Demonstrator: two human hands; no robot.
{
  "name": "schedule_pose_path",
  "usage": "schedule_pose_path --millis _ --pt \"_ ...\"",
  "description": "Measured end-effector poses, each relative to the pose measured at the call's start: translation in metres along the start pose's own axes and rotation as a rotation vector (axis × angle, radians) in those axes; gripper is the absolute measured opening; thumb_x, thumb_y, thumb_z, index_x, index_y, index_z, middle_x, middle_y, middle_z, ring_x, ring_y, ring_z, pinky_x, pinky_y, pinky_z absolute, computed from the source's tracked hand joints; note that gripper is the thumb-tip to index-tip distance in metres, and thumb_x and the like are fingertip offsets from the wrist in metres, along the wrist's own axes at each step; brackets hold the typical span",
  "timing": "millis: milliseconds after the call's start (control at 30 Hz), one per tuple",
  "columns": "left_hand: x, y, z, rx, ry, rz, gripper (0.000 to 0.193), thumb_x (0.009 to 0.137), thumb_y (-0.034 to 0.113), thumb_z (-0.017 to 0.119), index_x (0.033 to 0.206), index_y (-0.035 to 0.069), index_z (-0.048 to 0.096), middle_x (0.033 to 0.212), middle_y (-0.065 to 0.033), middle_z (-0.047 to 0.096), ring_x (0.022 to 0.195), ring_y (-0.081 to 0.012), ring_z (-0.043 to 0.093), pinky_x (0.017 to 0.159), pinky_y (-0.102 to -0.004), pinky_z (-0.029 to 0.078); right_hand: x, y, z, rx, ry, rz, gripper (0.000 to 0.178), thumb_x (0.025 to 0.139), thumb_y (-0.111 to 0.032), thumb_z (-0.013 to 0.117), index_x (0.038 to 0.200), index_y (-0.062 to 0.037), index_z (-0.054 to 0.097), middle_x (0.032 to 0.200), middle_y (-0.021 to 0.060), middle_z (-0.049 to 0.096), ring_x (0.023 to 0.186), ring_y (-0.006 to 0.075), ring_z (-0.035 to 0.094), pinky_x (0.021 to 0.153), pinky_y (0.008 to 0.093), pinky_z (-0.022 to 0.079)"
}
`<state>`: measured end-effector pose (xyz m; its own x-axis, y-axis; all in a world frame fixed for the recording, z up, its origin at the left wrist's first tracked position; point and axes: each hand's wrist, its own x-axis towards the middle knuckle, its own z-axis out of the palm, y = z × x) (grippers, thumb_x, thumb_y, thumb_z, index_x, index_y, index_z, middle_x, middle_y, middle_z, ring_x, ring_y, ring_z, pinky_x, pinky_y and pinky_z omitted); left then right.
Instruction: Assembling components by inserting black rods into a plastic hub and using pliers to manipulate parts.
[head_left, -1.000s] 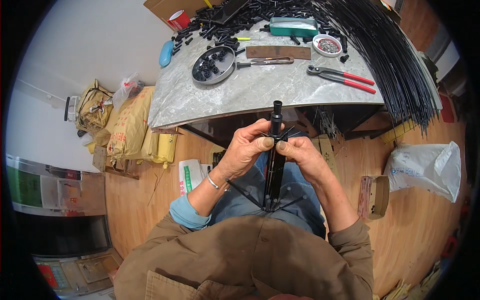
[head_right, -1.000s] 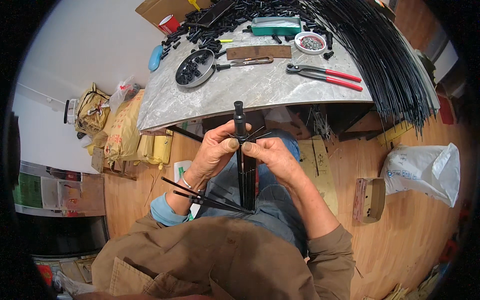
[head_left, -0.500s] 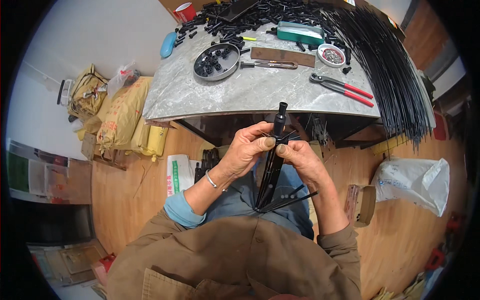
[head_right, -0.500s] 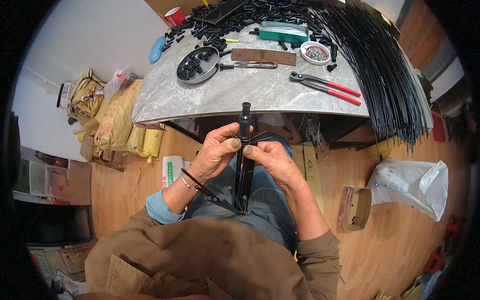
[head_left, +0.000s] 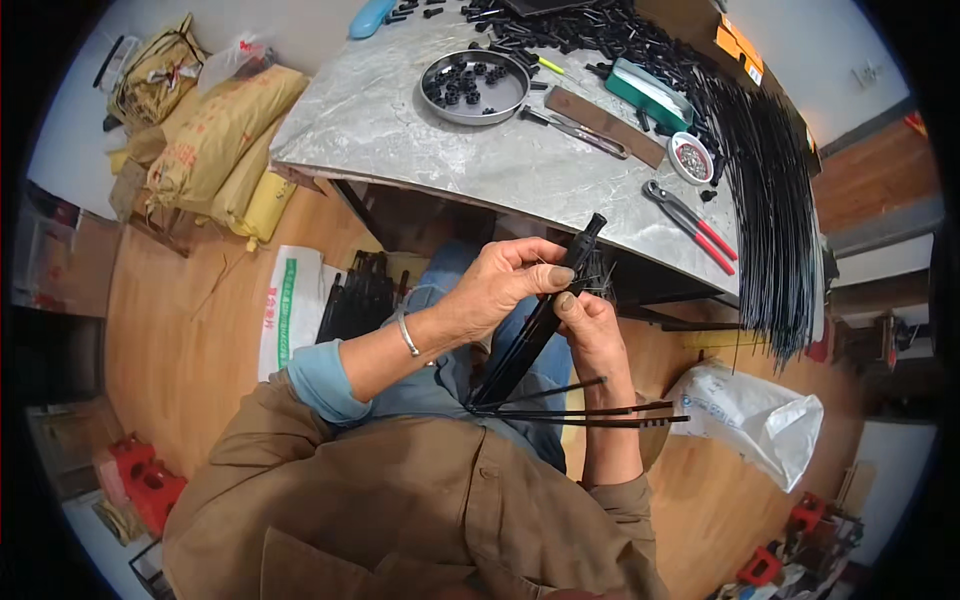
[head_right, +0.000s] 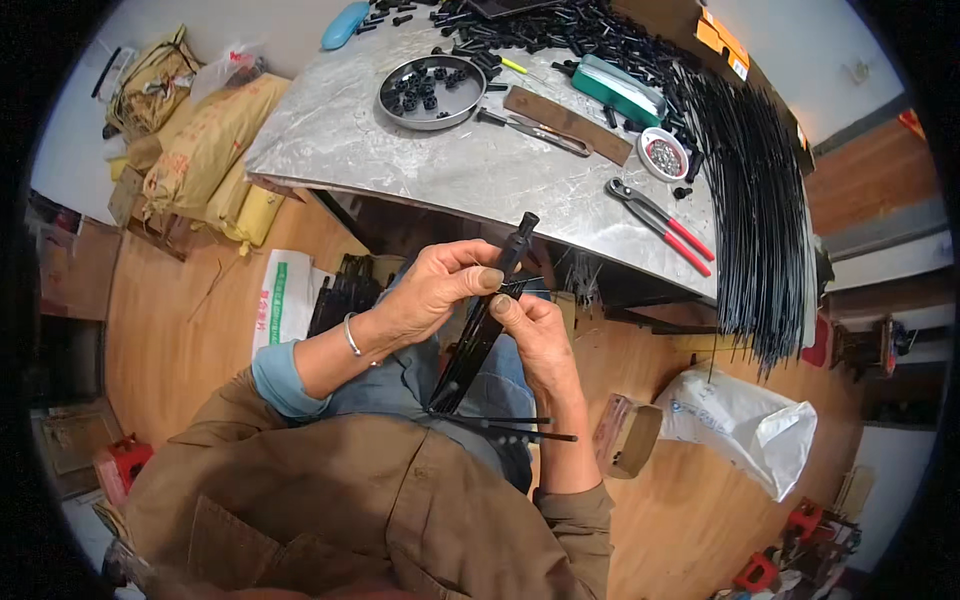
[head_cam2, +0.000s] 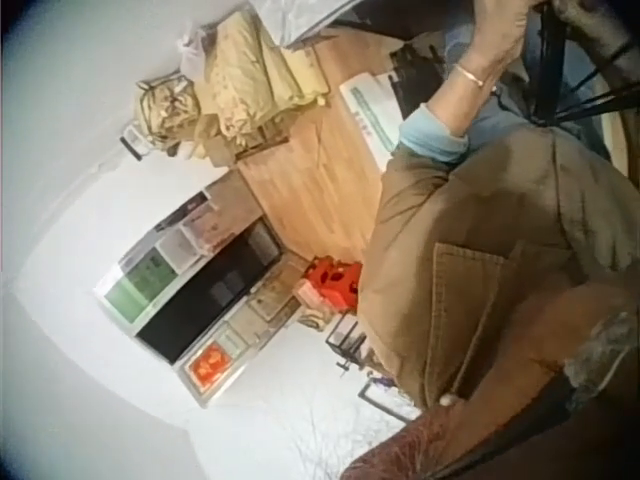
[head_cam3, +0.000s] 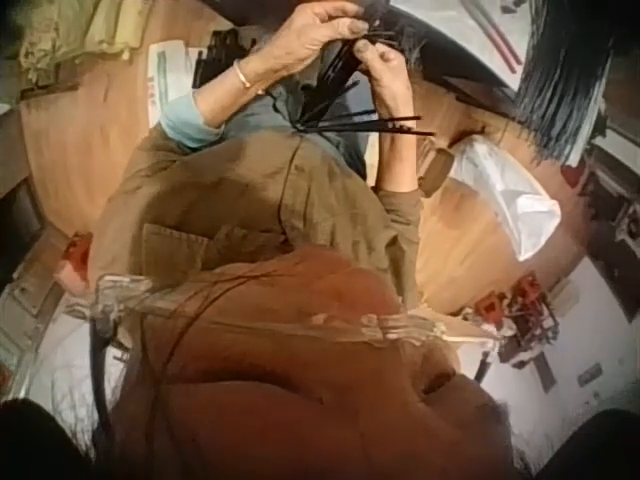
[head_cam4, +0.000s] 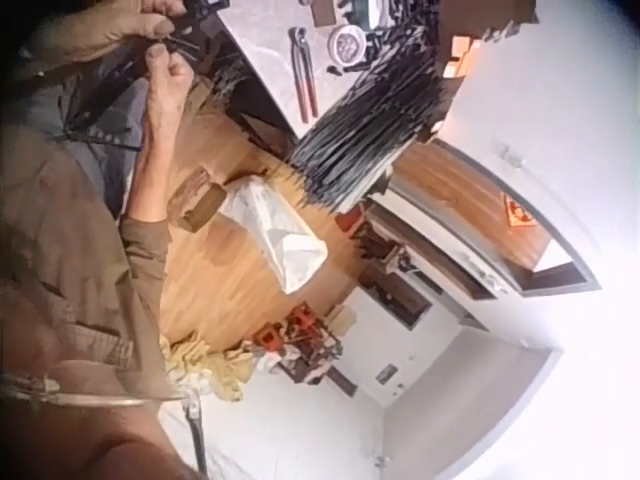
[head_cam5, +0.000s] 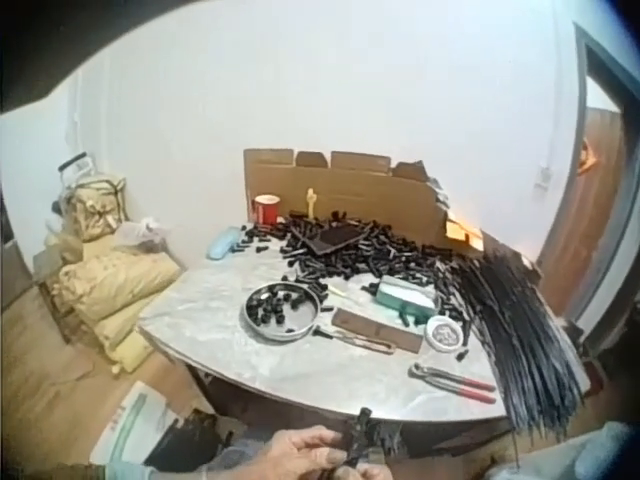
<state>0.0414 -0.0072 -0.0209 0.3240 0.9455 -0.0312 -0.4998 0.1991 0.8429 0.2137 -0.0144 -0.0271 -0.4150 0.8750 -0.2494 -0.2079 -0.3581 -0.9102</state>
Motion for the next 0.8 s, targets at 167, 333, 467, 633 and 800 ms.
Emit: schedule_pose_path --millis 167,333,467,633,800 --pt "-0.002 -0.010 0.011 -0.259 0.125 0.069 0.027 0.088 0.016 0.066 0.107 -0.001 0.060 0.092 -0.0026 0.064 0.082 -0.0060 0.058 0.074 -0.0203 0.049 0.002 -0.003 0.008 -0.040 0.045 -0.015 0.029 0.084 -0.037 0.069 0.076 -0.0096 0.064 0.069 -0.0057 0.055 0.061 0.0048 0.043 0.058 0.0223 0.033" --pt "-0.004 -0.015 0.010 -0.422 0.116 0.043 0.025 0.091 0.012 0.059 0.113 0.000 0.055 0.099 -0.0036 0.063 0.087 -0.0081 0.060 0.079 -0.0221 0.051 0.003 0.010 -0.005 -0.029 0.032 -0.008 0.027 0.087 -0.033 0.066 0.081 -0.0061 0.064 0.079 -0.0004 0.064 0.073 0.0092 0.056 0.072 0.0276 0.045" --pt "-0.001 -0.016 0.004 -0.415 0.067 0.036 0.024 0.091 0.013 0.059 0.112 0.001 0.056 0.099 -0.0030 0.063 0.086 -0.0074 0.060 0.077 -0.0211 0.051 0.004 0.009 -0.006 -0.006 0.034 0.007 0.028 0.087 -0.034 0.065 0.083 -0.0056 0.064 0.083 0.0024 0.066 0.074 0.0115 0.060 0.072 0.0280 0.046" --pt "0.001 -0.015 0.002 -0.280 0.062 0.019 0.022 0.091 0.013 0.060 0.109 0.001 0.057 0.098 -0.0031 0.063 0.085 -0.0068 0.059 0.076 -0.0206 0.051 0.005 0.012 -0.005 -0.035 0.090 0.006 0.029 0.085 -0.035 0.067 0.080 -0.0063 0.064 0.081 0.0025 0.066 0.072 0.0114 0.060 0.069 0.0266 0.045" --pt "0.000 -0.012 0.010 -0.301 0.143 0.042 0.028 0.089 0.020 0.064 0.108 -0.001 0.059 0.088 -0.0007 0.063 0.075 -0.0041 0.056 0.067 -0.0187 0.048 0.004 -0.001 0.011 -0.079 0.138 -0.013 0.031 0.083 -0.037 0.069 0.073 -0.0089 0.063 0.069 -0.0036 0.058 0.060 0.0055 0.047 0.058 0.0232 0.035"
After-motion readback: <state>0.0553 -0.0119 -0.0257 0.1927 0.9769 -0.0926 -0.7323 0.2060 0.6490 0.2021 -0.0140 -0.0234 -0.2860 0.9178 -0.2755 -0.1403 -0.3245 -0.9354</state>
